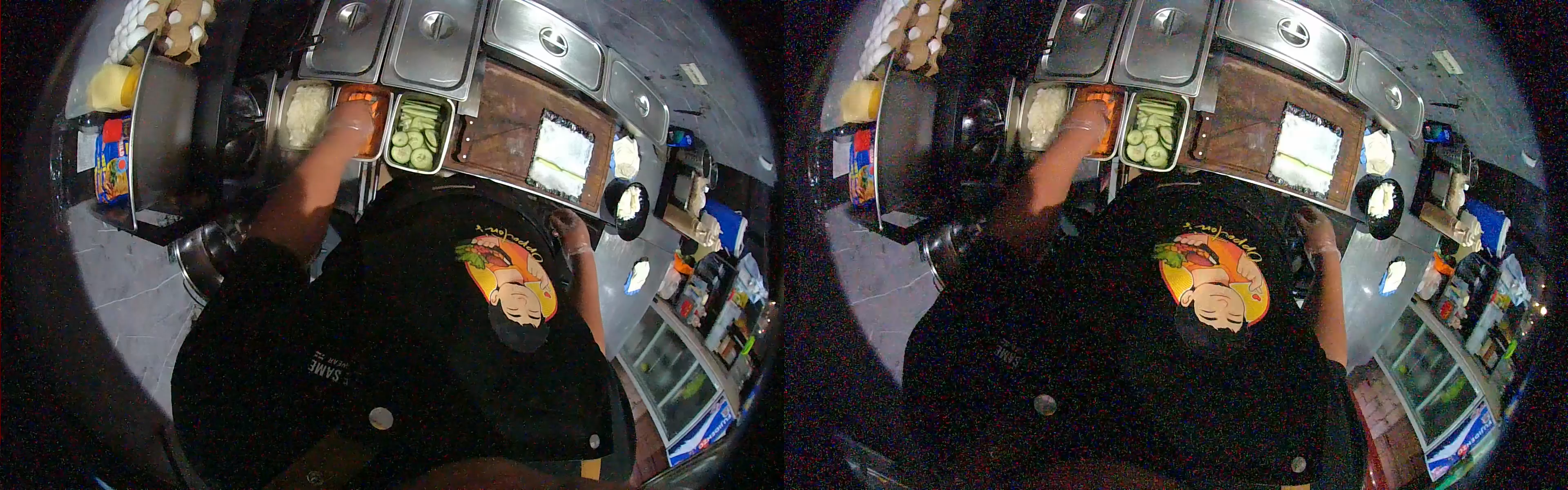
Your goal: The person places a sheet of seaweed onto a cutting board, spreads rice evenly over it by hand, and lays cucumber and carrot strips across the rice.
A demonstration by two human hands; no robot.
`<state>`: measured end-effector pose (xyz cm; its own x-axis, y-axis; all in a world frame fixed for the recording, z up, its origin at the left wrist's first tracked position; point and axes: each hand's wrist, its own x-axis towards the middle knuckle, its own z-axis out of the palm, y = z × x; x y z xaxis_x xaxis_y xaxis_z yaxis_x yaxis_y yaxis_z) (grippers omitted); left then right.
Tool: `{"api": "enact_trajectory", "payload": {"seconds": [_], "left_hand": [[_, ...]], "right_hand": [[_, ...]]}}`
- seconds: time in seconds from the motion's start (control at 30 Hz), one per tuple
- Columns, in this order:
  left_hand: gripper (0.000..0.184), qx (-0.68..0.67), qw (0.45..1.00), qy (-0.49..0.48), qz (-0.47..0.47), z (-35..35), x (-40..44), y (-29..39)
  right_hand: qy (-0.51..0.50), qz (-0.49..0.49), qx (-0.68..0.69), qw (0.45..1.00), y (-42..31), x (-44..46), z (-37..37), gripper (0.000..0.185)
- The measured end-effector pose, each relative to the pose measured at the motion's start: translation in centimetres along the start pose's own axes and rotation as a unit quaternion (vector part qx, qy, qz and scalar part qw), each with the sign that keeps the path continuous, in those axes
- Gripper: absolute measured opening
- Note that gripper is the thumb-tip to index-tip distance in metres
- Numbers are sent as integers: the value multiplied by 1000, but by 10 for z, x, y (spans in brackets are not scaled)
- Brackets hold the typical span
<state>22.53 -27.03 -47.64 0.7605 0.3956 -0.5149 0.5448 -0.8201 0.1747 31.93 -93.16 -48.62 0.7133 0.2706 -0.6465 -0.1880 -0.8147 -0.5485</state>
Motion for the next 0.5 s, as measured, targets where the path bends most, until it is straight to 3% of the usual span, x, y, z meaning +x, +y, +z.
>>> {"api": "enact_trajectory", "payload": {"seconds": [0.13,0.5], "left_hand": [[32,42,994,-55,-78,-2,-2,14],[31,36,993,-59,-98,-5,-8,24]], "right_hand": [[11,-25,-29,999,-4,-4,-2,34],[7,12,-18,1000,18,-3,4,32]]}}
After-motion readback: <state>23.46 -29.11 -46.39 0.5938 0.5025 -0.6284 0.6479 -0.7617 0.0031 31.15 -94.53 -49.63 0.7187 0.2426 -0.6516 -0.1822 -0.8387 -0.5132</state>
